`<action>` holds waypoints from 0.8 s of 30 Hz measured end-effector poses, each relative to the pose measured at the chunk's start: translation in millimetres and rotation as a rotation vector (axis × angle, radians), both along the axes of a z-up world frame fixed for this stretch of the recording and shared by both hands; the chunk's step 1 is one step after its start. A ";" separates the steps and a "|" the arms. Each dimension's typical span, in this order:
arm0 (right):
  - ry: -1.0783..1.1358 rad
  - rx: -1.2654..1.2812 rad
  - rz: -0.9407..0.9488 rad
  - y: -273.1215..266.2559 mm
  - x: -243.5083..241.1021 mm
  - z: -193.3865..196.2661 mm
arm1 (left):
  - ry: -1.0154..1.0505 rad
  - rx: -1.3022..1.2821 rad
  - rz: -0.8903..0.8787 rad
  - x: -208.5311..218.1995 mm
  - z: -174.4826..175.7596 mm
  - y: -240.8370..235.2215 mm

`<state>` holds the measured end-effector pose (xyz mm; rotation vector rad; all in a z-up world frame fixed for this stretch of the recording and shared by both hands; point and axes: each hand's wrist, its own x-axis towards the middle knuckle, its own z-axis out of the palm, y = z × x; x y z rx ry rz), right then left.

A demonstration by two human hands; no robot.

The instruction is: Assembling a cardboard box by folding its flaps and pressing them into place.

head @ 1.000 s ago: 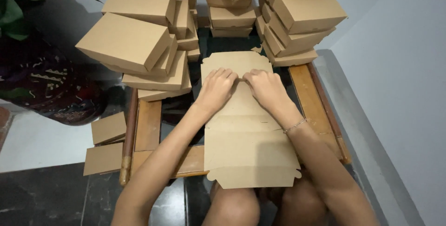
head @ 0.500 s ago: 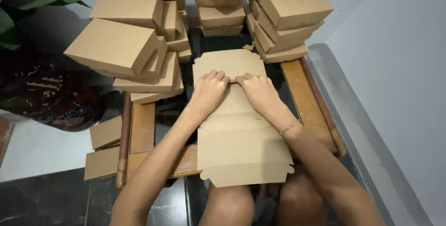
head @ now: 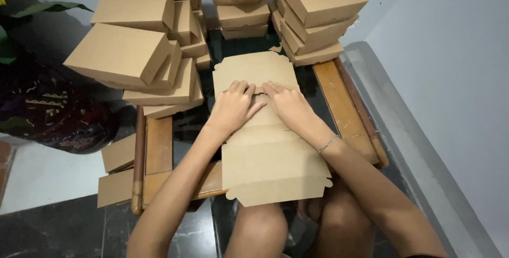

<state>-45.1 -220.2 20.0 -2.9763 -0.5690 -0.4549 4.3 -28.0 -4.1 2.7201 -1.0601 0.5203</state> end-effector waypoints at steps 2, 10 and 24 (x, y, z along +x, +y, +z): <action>0.004 0.014 0.008 -2.8 3.9 -5.4 | -0.002 0.009 0.006 -1.4 -0.3 0.2; -0.037 -0.023 -0.018 -0.6 8.5 -14.4 | -0.013 0.011 0.018 4.4 -23.9 0.3; -0.294 -0.209 -0.177 -1.5 10.4 -38.4 | -0.096 -0.003 0.027 0.7 -24.1 -2.8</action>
